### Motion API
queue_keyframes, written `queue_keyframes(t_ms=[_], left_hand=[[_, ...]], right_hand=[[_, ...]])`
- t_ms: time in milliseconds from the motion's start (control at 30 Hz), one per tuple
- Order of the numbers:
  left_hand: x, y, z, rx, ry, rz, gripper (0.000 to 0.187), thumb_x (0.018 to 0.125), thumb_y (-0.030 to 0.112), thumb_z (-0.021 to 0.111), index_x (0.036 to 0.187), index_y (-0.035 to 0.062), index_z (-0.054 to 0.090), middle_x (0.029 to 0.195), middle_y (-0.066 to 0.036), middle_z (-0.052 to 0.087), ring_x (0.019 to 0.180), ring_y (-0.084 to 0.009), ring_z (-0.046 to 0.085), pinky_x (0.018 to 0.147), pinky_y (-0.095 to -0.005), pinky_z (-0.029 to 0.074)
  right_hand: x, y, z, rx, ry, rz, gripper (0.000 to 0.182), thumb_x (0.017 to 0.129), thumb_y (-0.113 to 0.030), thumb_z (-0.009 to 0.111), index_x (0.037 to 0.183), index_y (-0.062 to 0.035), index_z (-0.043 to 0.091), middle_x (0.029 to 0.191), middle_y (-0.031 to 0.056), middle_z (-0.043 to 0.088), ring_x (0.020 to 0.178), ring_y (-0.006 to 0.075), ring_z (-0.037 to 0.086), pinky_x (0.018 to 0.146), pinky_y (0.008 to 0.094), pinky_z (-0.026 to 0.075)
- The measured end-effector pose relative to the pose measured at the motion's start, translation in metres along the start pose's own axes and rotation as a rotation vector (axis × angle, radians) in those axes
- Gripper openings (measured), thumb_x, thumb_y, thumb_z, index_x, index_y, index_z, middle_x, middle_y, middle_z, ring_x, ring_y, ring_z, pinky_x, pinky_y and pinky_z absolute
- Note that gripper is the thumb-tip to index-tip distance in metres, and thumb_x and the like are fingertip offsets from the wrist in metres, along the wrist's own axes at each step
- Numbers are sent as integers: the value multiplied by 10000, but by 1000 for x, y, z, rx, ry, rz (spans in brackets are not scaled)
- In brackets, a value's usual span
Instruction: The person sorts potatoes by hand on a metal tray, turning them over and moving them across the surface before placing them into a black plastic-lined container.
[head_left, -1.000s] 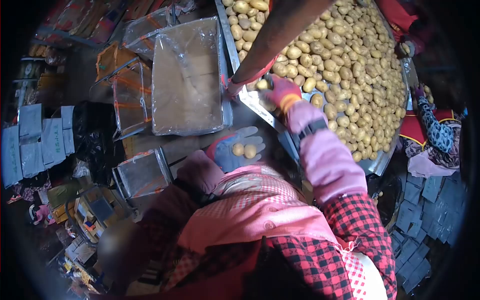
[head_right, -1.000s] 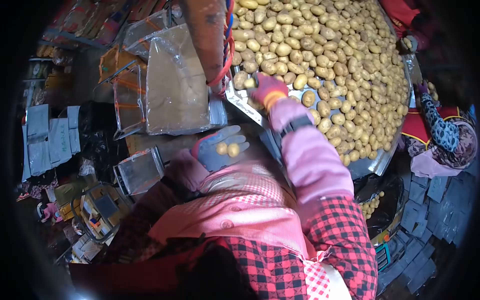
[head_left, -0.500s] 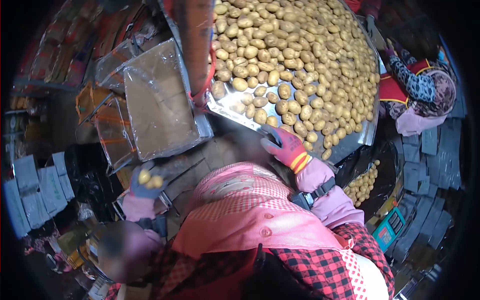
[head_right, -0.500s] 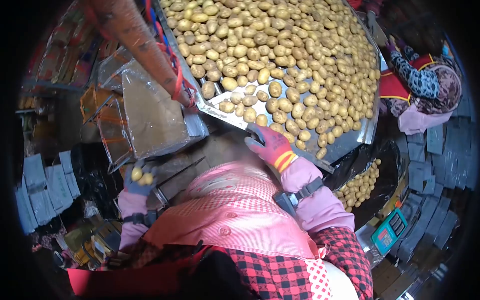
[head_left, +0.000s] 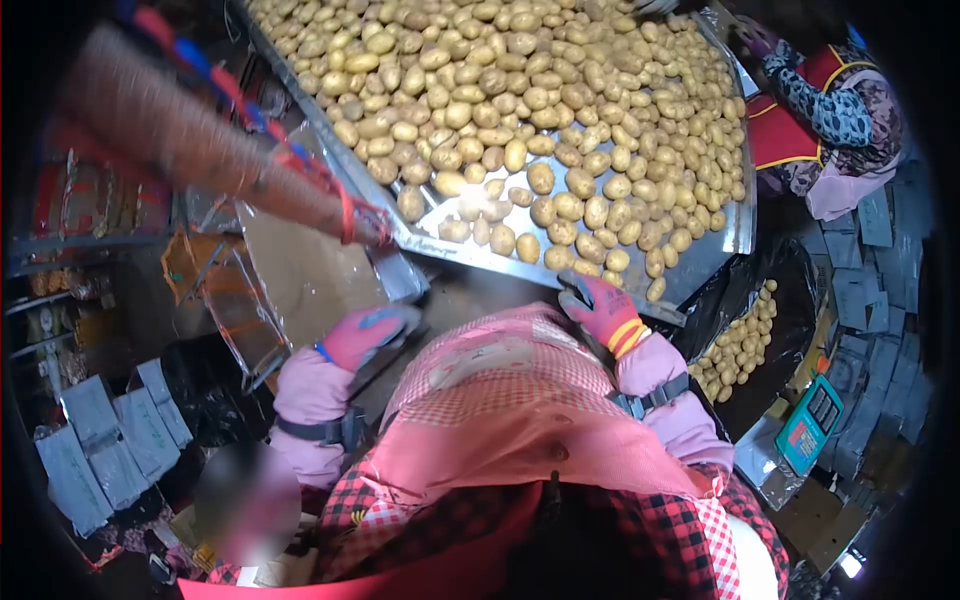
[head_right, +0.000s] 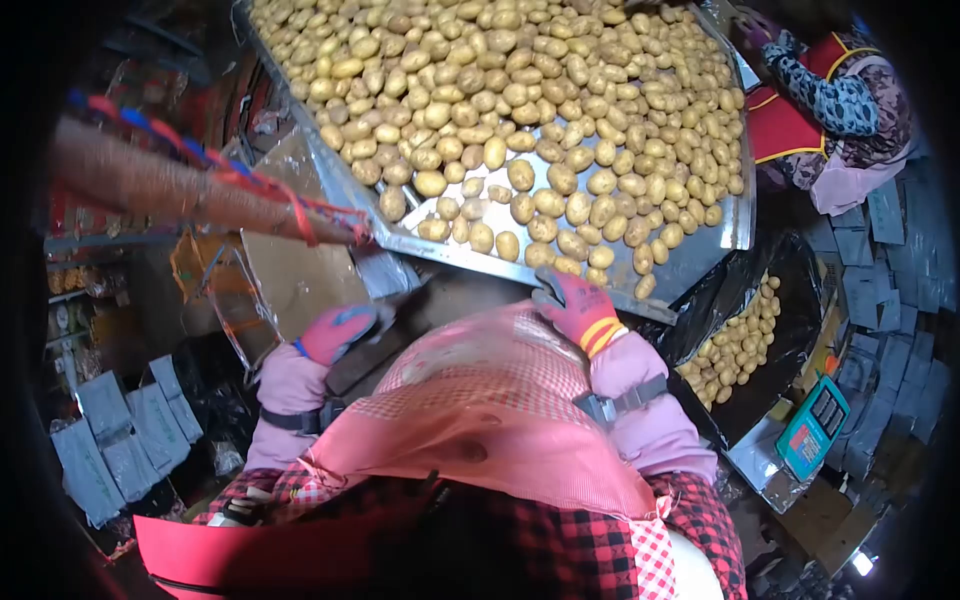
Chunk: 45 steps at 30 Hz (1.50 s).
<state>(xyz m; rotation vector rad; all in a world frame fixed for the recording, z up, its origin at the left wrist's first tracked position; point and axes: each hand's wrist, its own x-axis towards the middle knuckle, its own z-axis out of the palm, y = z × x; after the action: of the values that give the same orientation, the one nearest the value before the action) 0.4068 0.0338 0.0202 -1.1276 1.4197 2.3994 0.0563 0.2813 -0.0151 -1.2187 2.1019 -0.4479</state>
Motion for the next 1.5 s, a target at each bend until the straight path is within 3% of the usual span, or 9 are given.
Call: queue_keyframes(t_ms=[67, 333, 500, 667, 800, 867, 1000, 1167, 1500], left_hand=[[54, 24, 32, 141, 28, 413, 381, 975, 169, 605, 1304, -21, 577, 1246, -78, 624, 1195, -170, 544, 1053, -318, 393], [262, 155, 78, 645, 736, 1048, 486, 887, 229, 681, 1301, 8, 557, 1321, -193, 551, 1222, -340, 526, 1050, -439, 403], [327, 233, 81, 1252, 981, 386, 601, 875, 568, 560, 1313, 159, 597, 1379, -178, 514, 1293, -359, 434, 1085, -491, 332], [320, 191, 108, 1121, 750, 788, 356, 807, 397, 693, 1024, 115, 701, 1013, -184, 655, 989, -380, 600, 884, -475, 474], [266, 135, 133, 1222, 571, 953, 509, 760, 369, 755, 1211, 156, 652, 1329, -210, 501, 1224, -407, 470, 1047, -520, 363], [241, 129, 121, 1352, 446, 963, 520, 750, 371, 759, 1215, 165, 652, 1335, -207, 496, 1226, -411, 463, 1049, -557, 344], [208, 104, 93, 1439, 565, 836, 537, 731, 378, 762, 1224, 197, 655, 1329, -217, 492, 1246, -435, 443, 1062, -605, 306], [212, 81, 76, 1357, 702, 734, 748, 691, 429, 797, 1307, 96, 531, 1377, -269, 449, 1251, -481, 431, 1069, -620, 309], [208, 75, 72, 1335, 641, 617, 710, 675, 410, 805, 1308, 181, 579, 1397, -244, 431, 1308, -446, 398, 1115, -592, 284]], right_hand=[[-7, 19, 0, -71, 52, 32, 593, 838, -445, 672, 1324, -125, 556, 1257, 166, 614, 1140, 342, 593, 973, 443, 468], [-17, 59, -48, 107, 121, 175, 537, 846, -358, 679, 1328, -154, 558, 1226, 160, 628, 1143, 342, 593, 970, 436, 472], [-12, 60, -89, 65, 39, 336, 521, 847, -353, 663, 1308, -127, 573, 1273, 163, 610, 1156, 353, 588, 971, 442, 473], [15, 86, -94, 103, 105, 231, 458, 876, -276, 639, 1279, -66, 588, 1135, 188, 667, 1077, 343, 637, 930, 410, 493], [62, 69, -112, 75, -169, 207, 422, 911, -255, 613, 1290, -73, 579, 1141, 167, 670, 1078, 297, 647, 914, 333, 505], [74, 124, -56, 592, -26, 137, 366, 941, -313, 527, 1244, -115, 585, 1107, 177, 662, 1016, 348, 648, 868, 424, 512], [138, 76, -138, -63, -79, 57, 371, 958, -297, 527, 1279, -116, 571, 1106, 173, 654, 1002, 367, 642, 861, 464, 514], [276, 46, -190, -58, 468, -340, 543, 873, -300, 681, 1355, -91, 543, 1266, 178, 612, 1175, 328, 588, 989, 394, 469], [395, -38, -176, -93, 4, -309, 615, 816, -639, 610, 1272, -227, 631, 1215, 162, 637, 1116, 345, 610, 985, 407, 465]])
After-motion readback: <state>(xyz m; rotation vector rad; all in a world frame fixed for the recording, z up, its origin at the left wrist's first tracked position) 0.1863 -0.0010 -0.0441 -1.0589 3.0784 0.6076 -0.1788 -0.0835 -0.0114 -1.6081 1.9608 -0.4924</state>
